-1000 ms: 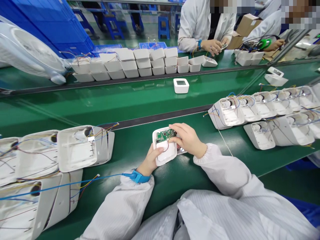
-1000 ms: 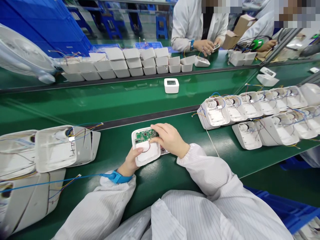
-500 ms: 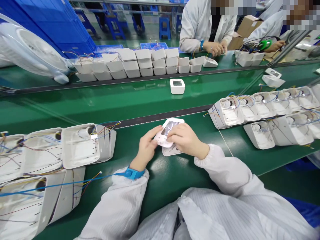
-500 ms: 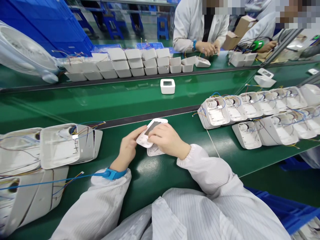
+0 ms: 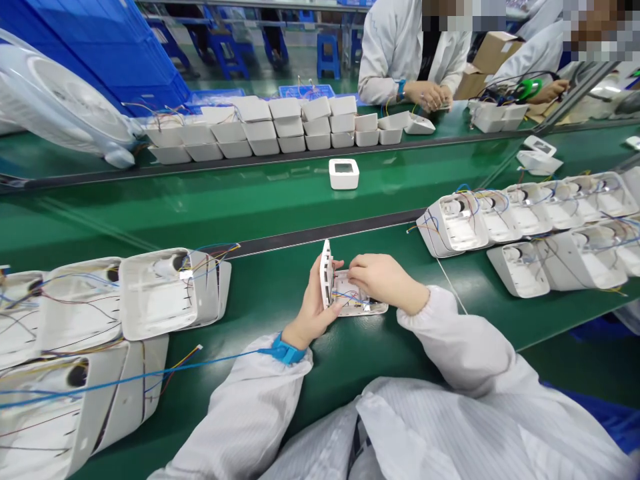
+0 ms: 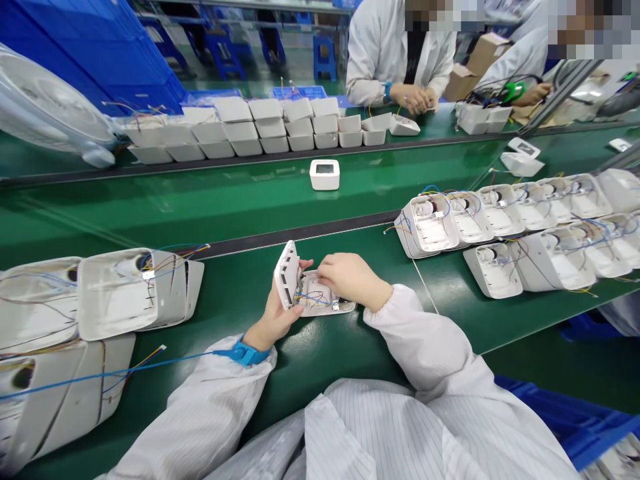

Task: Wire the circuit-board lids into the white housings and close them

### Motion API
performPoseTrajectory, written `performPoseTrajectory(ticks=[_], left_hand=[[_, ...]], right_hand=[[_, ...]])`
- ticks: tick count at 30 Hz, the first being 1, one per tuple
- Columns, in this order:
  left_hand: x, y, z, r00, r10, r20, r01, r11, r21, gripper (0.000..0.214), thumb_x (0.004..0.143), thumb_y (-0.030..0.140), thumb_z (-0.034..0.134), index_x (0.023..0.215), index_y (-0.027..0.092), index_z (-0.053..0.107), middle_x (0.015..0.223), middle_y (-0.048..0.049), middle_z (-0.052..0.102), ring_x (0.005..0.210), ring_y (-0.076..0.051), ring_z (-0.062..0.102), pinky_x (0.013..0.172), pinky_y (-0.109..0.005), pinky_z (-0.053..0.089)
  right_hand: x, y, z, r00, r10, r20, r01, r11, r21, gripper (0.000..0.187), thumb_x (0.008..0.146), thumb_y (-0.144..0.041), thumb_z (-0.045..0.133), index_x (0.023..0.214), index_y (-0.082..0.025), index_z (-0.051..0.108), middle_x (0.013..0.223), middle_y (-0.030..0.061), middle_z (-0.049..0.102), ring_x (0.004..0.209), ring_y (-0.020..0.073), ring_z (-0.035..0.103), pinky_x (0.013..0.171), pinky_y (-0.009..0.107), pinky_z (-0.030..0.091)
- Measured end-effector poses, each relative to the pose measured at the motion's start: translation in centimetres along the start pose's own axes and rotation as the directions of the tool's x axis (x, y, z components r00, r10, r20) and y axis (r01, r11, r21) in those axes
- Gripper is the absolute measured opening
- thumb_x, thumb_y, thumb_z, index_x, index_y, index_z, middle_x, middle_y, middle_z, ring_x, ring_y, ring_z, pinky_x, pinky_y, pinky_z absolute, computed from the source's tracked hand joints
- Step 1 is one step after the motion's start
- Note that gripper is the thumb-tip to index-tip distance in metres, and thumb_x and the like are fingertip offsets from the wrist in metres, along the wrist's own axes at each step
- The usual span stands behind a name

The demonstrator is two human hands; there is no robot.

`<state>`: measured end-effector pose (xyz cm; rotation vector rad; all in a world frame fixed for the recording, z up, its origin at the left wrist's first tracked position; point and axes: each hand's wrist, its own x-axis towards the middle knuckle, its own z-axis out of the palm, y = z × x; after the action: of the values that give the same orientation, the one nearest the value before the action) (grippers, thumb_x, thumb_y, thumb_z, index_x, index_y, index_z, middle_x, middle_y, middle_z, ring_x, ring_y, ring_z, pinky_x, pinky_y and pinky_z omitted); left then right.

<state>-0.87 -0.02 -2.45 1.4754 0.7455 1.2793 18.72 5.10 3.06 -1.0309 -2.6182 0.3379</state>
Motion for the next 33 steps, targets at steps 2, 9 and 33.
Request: performPoseTrajectory(ticks=[2,9,33], left_hand=[[-0.2,-0.4,0.2,1.000,-0.008,-0.010,0.007,0.999,-0.039,0.088,0.081,0.054,0.064,0.150,0.019,0.024,0.143,-0.0178,0.044,0.134,-0.035,0.042,0.113,-0.051,0.032],[0.0,-0.6,0.0,0.998,0.052,0.041,-0.051,0.998,-0.029,0.085,0.082,0.053,0.064,0.150,0.021,0.025,0.142,-0.0162,0.043,0.134,-0.035,0.042,0.115,-0.052,0.030],[-0.7,-2.1,-0.9,1.000,0.006,0.002,-0.005,0.997,-0.082,0.077,0.081,0.057,0.061,0.144,0.020,0.037,0.144,-0.0163,0.045,0.137,-0.037,0.041,0.115,-0.058,0.030]], right_hand=[[-0.1,-1.4,0.1,0.998,0.005,0.059,0.006,0.984,-0.179,0.013,0.091,-0.019,0.059,0.085,-0.015,0.069,0.087,0.0097,0.066,0.082,0.0218,0.059,0.067,0.033,0.043],[1.1,-3.9,0.5,0.963,0.196,0.187,-0.128,0.937,-0.325,0.010,0.087,-0.016,0.059,0.082,-0.012,0.067,0.082,0.0126,0.062,0.080,0.0246,0.059,0.061,0.034,0.037],[0.3,-1.6,2.5,0.991,0.031,-0.129,-0.035,0.999,-0.028,0.026,0.098,-0.030,0.050,0.090,-0.018,0.072,0.088,0.0049,0.066,0.081,0.0169,0.049,0.070,0.029,0.037]])
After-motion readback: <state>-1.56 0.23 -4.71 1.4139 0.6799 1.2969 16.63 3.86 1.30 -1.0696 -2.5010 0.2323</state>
